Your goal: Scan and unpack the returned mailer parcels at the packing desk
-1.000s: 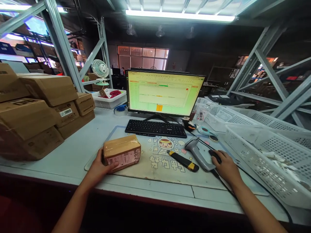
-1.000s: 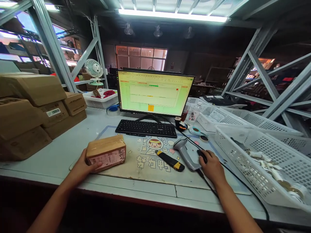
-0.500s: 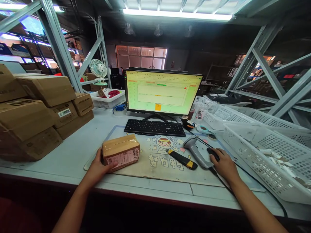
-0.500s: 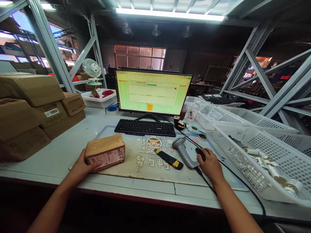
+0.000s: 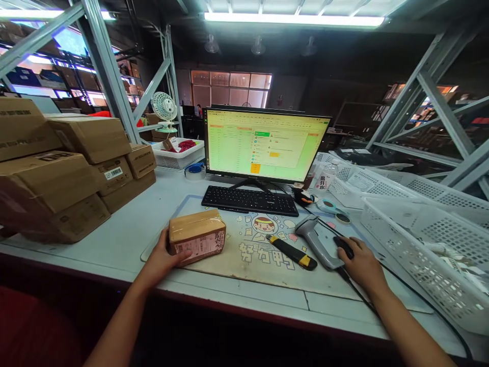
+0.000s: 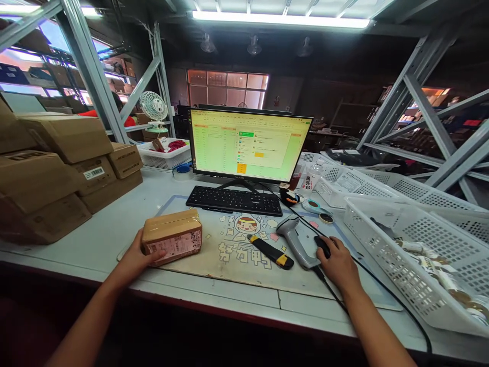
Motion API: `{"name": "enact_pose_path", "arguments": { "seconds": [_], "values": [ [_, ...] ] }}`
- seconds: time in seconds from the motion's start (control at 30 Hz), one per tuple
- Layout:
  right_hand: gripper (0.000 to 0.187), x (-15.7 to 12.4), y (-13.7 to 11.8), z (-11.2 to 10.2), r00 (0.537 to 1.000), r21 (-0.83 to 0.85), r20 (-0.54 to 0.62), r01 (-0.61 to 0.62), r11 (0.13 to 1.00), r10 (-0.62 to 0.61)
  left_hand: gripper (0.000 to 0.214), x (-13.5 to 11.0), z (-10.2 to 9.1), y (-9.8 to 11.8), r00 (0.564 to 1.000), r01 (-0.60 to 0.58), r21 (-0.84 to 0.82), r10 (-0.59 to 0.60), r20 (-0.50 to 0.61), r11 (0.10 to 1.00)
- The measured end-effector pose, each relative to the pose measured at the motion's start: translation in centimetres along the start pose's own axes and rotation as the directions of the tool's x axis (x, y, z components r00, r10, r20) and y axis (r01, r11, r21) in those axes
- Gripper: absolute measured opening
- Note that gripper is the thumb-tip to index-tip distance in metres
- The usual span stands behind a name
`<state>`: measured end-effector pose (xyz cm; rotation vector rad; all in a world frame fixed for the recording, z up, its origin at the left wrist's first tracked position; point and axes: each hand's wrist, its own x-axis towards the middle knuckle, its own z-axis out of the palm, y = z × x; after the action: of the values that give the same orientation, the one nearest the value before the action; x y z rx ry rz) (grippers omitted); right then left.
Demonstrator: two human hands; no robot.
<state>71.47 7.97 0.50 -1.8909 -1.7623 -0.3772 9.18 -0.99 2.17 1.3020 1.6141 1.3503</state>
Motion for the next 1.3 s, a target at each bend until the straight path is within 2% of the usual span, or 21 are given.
{"name": "enact_pose_path", "arguments": {
  "seconds": [0.17, 0.47, 0.6, 1.3],
  "values": [
    [0.054, -0.1, -0.2, -0.2, 1.0, 0.001, 0.007, -0.011, 1.0, 0.011, 0.106, 0.2, -0.2, -0.7, 1.0, -0.003, -0.011, 0.003, 0.013, 1.0],
    [0.048, -0.2, -0.5, -0.5, 1.0, -0.021, 0.0, 0.008, 1.0, -0.008, 0.108, 0.2, 0.2, -0.8, 0.999, 0.006, -0.05, -0.008, -0.031, 0.999],
    [0.052, -0.2, -0.6, -0.8, 1.0, -0.024, 0.022, 0.011, 1.0, -0.01, 0.111, 0.4, 0.1, -1.0, 1.0, 0.021, 0.007, -0.021, -0.021, 1.0],
    [0.056, -0.3, -0.6, -0.6, 1.0, 0.027, 0.022, -0.003, 1.0, 0.003, 0.102, -0.5, 0.3, 0.6, 1.0, 0.001, 0.03, -0.001, -0.016, 1.0]
  ]
}}
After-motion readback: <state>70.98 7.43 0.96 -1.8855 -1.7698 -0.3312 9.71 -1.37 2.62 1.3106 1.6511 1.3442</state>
